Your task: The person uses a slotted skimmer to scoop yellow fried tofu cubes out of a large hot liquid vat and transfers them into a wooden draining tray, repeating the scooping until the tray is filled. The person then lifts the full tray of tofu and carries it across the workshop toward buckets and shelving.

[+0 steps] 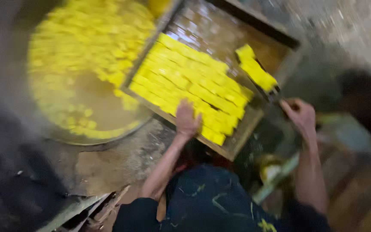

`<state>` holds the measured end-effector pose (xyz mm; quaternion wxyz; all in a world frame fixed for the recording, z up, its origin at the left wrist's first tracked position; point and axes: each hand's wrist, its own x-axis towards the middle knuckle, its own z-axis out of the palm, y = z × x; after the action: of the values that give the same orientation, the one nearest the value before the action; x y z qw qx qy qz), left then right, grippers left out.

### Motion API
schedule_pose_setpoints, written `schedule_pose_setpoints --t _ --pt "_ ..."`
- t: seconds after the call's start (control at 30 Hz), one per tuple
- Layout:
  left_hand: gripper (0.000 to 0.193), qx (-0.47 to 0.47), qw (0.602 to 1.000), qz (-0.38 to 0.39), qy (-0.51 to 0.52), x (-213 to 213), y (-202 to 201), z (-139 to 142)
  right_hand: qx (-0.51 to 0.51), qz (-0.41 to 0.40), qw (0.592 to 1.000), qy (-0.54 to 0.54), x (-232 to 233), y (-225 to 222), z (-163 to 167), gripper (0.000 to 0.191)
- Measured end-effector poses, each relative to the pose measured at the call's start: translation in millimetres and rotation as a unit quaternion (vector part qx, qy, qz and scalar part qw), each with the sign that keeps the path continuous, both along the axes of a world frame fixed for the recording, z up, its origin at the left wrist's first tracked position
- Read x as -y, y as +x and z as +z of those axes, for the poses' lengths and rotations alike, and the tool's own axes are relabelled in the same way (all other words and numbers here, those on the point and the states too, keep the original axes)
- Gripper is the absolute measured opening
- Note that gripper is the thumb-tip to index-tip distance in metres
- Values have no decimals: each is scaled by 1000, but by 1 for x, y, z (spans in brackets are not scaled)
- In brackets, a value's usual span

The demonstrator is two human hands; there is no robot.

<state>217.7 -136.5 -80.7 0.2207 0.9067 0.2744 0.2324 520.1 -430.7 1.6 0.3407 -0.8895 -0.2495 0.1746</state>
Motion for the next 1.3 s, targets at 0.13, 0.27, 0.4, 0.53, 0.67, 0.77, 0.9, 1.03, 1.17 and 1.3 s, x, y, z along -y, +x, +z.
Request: schedule_pose_setpoints --t 0.13,0.27,0.4,0.53,0.67,0.77,0.9,1.03,1.17,1.3 --pt "73 -32 999 4 2 22 4 -9 -40 8 999 -17 5 22 7 36" --pt "72 -53 998 26 -4 29 1 -12 -48 39 997 -38 -3 39 19 39" --pt "69 -55 998 34 7 31 0 -19 87 131 984 -83 -7 50 20 42" --pt "66 -46 998 36 11 33 -1 -20 238 196 922 -234 -6 57 11 39" --pt "59 24 999 20 19 35 18 -6 348 242 892 -158 7 58 4 35" --pt "58 77 996 -42 -29 39 63 9 312 155 927 -141 26 50 -1 37" --pt "52 79 989 -115 -52 41 146 23 161 -18 987 -21 57 19 -17 31" --pt "50 71 987 -145 5 16 214 31 76 -149 984 58 102 -33 -31 33" --pt "46 -27 981 -193 22 -23 245 35 48 -244 968 -24 162 -81 -37 30" --pt "26 -101 957 -269 42 -30 249 35 -75 -361 923 108 199 -115 -55 27"
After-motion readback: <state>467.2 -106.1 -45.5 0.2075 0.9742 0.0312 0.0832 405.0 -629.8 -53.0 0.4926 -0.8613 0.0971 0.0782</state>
